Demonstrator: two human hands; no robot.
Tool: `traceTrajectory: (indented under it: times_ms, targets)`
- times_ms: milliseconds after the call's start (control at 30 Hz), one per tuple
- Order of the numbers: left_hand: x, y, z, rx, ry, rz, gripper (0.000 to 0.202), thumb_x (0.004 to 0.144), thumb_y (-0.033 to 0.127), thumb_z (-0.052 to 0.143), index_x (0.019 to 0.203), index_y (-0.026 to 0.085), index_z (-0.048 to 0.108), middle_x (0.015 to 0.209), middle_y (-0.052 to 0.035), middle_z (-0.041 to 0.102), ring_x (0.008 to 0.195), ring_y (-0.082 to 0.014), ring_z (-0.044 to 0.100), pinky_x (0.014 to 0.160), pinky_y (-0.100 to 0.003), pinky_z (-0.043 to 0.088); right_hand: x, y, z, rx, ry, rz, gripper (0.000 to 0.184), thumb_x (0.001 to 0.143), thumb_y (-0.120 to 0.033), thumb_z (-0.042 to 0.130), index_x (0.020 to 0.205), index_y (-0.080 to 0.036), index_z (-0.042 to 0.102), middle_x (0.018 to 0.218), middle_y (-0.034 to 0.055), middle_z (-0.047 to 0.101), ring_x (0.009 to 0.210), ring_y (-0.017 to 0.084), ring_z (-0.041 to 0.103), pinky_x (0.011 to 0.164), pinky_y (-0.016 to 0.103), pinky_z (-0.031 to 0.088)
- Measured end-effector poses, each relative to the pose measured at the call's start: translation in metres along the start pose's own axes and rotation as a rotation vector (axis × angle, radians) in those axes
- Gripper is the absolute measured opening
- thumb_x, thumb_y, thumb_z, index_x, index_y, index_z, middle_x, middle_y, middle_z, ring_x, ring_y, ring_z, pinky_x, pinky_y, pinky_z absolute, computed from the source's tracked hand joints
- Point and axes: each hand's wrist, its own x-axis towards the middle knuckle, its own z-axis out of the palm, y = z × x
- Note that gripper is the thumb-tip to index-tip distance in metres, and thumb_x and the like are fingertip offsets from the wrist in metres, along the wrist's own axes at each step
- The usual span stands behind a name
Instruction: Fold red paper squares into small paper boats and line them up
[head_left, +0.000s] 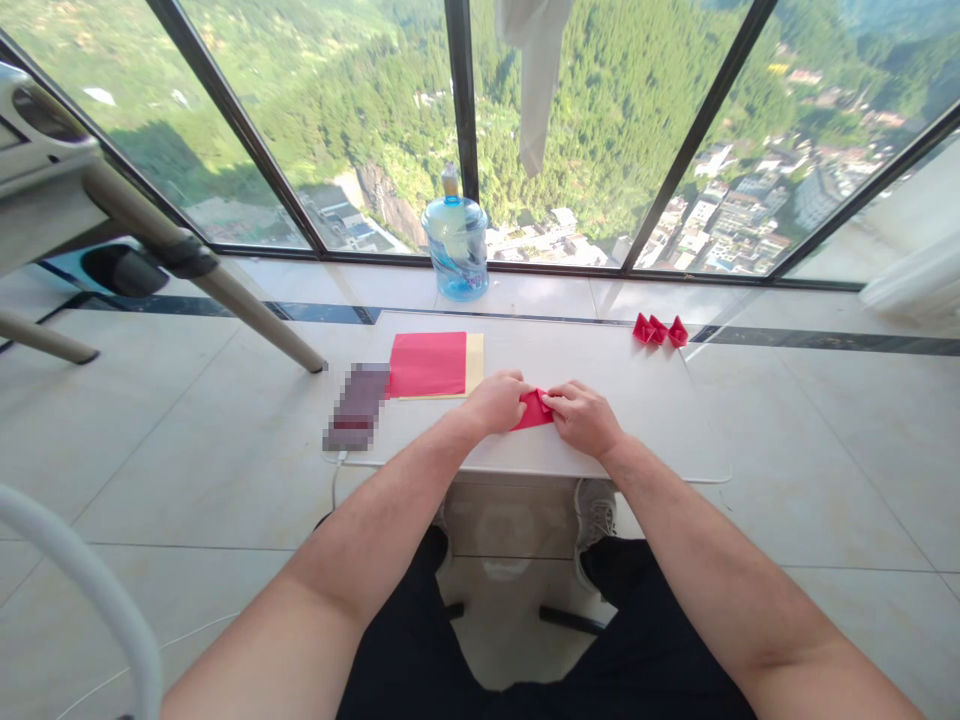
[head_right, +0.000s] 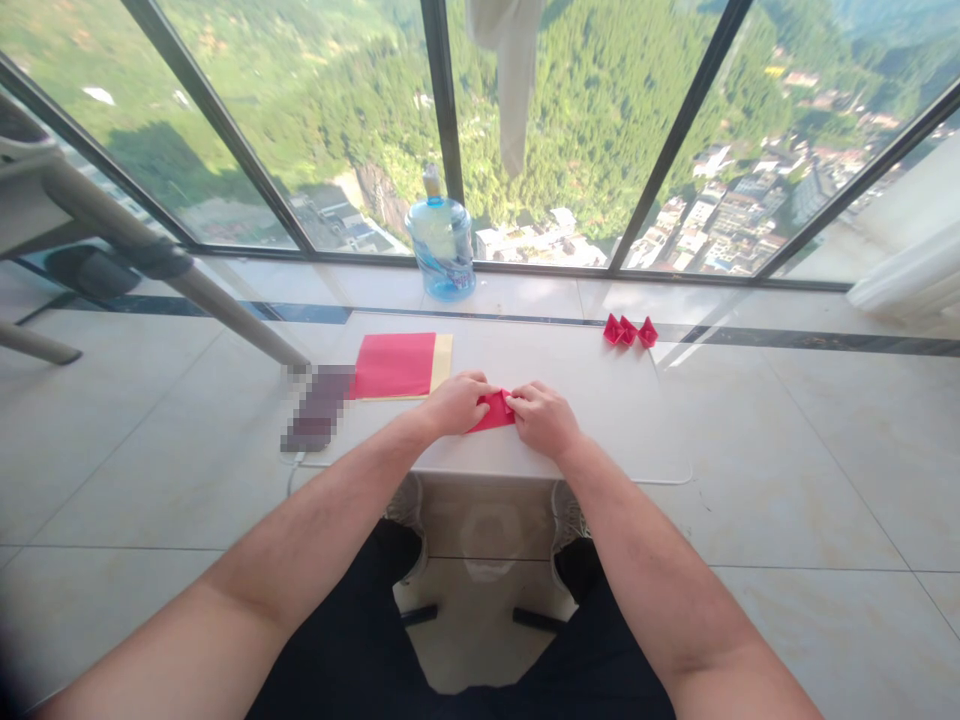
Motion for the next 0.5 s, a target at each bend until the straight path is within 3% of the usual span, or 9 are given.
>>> traceTrajectory:
  times_ms: [500]
  targets:
    - [0.0017,-0.0009,0.0013,0.041,-0.018,-0.006,0.033,0.084,0.018,0.050,0.105,0.023,0.076,0.097,-0.0067,0.067,0.097,-0.0206,0.065,0.091,-0.029,0.051,-0.0001,0.0008,-0.0023,-0.057,-0.049,-0.061,0.032,0.097,-0.016,0.046,0.110,-0.022,0.074,0.112,0.0086,0.072,0.104,0.023,0.059,0.092,0.035,0.049]
